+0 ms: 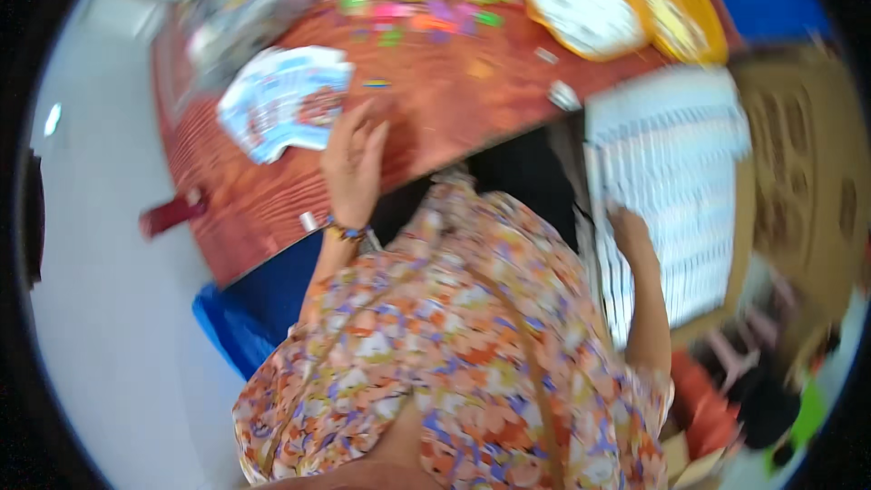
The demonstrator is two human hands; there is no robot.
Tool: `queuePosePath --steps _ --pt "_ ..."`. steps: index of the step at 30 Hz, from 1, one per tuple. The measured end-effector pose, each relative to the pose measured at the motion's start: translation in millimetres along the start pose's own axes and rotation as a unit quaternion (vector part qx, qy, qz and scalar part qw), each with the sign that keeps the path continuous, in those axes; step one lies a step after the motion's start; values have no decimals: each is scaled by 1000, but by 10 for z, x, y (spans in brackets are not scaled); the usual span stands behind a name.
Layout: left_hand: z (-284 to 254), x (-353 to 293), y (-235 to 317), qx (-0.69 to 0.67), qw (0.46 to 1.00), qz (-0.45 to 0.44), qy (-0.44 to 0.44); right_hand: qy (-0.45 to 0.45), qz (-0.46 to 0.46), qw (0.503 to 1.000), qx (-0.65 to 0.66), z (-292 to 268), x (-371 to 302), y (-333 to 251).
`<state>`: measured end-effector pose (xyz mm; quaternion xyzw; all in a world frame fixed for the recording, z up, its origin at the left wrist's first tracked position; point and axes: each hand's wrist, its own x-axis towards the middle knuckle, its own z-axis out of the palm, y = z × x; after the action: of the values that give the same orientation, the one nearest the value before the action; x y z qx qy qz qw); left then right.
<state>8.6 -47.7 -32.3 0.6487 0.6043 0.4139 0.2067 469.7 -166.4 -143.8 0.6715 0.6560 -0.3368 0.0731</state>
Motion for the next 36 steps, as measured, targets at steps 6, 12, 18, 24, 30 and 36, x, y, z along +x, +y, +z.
queuePosePath --steps 6,12,18,24,30,36 --pt "-283 157 -653 372 917 -70 129 -53 -43 984 -164 -583 184 -494" --pt "-300 126 -676 371 917 -49 141 29 -154 986 51 -1335 336 -2015" --pt "-381 97 -744 410 895 -28 175 10 -392 917 80 -1420 995 -3066" --pt "-505 16 -729 336 918 -17 213 70 -458 881 92 -1270 1490 -3770" --pt "-677 73 -329 -49 981 -79 169 -85 -441 824 345 -1174 1828 -4086" --pt "-570 72 -75 183 980 5 83 -180 -376 844 337 -1181 1795 -3885"
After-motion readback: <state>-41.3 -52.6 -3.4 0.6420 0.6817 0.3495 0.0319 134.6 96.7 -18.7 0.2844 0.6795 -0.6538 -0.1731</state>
